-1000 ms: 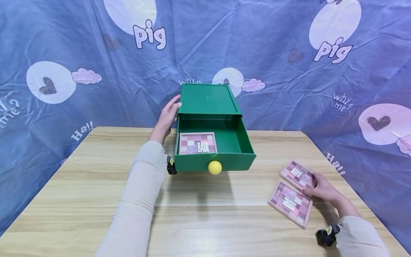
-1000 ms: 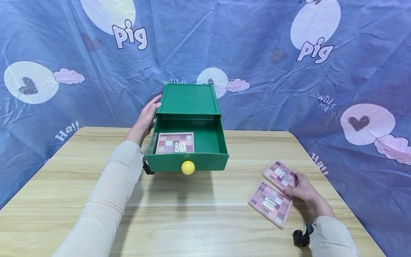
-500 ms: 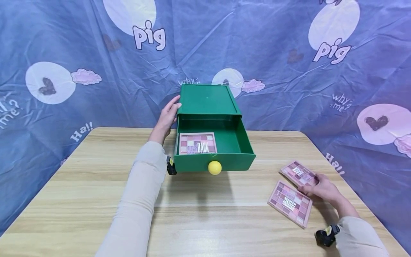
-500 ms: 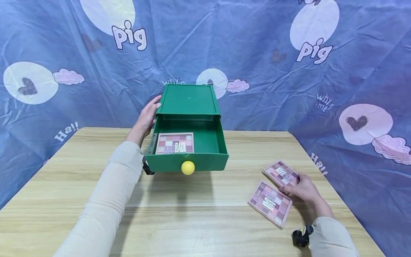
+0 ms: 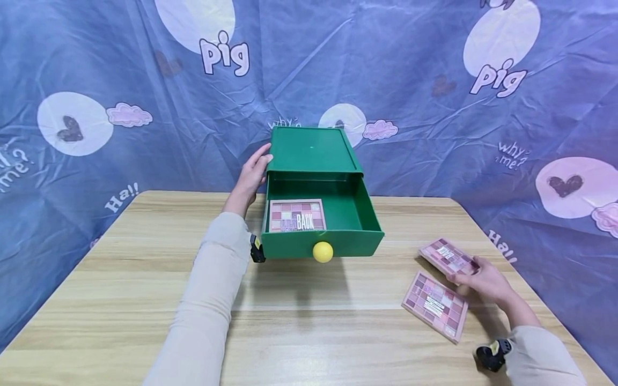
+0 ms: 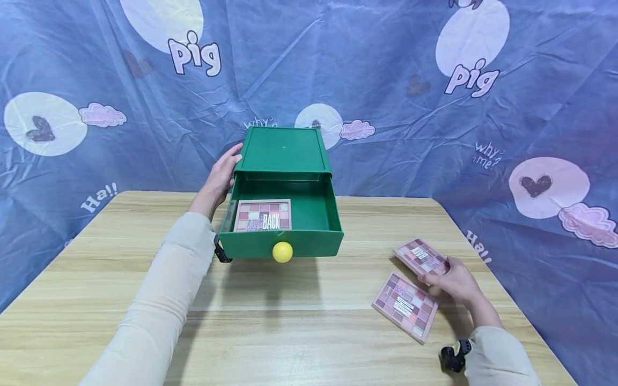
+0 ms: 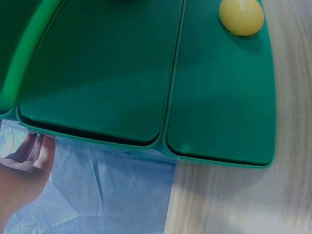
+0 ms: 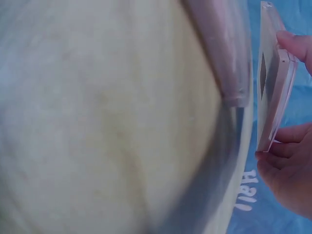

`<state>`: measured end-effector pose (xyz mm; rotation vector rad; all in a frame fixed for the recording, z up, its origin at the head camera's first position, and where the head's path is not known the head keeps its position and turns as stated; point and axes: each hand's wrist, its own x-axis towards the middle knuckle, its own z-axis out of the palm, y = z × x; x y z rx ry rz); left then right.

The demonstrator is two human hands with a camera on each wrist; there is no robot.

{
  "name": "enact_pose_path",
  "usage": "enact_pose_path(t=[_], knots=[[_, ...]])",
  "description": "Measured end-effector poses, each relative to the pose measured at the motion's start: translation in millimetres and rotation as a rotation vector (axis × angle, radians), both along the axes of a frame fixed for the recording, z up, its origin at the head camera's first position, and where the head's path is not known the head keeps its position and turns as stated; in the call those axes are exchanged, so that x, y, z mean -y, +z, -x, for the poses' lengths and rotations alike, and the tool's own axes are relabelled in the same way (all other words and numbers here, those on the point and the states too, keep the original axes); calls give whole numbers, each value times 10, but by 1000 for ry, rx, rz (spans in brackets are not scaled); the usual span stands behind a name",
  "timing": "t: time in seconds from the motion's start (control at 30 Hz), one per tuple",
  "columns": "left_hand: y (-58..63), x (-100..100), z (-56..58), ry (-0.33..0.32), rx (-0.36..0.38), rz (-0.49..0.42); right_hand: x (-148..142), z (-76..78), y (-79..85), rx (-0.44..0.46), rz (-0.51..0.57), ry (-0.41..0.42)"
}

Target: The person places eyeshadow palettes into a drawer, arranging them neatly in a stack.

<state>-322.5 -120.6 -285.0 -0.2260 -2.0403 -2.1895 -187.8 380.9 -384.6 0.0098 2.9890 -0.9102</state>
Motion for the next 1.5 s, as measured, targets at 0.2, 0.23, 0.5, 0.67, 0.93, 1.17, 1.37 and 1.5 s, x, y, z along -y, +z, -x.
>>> enact_pose_path(t=[0.2,0.23,0.5,0.67,0.93,1.17,1.37,1.5], knots=[[-2,1,12,3,-1,0,64,46,120,-32,25,-1],[-2,0,12,3,0,-1,72,58,143,-38,32,5],[-13,0,18,6,4,-3,193,116,418,-105,35,55],[-21,-5,16,7,3,-2,270,140,587,-89,4,68],[-32,-4,34,4,-9,-36,412,149,847,-113,-57,92],[-18,3,34,13,-3,-38,535,188,1016,-133,-63,120],[-1,17,34,10,10,-25,658,236,1166,-139,-69,137],[5,10,39,12,14,-21,757,269,1267,-156,-70,161]])
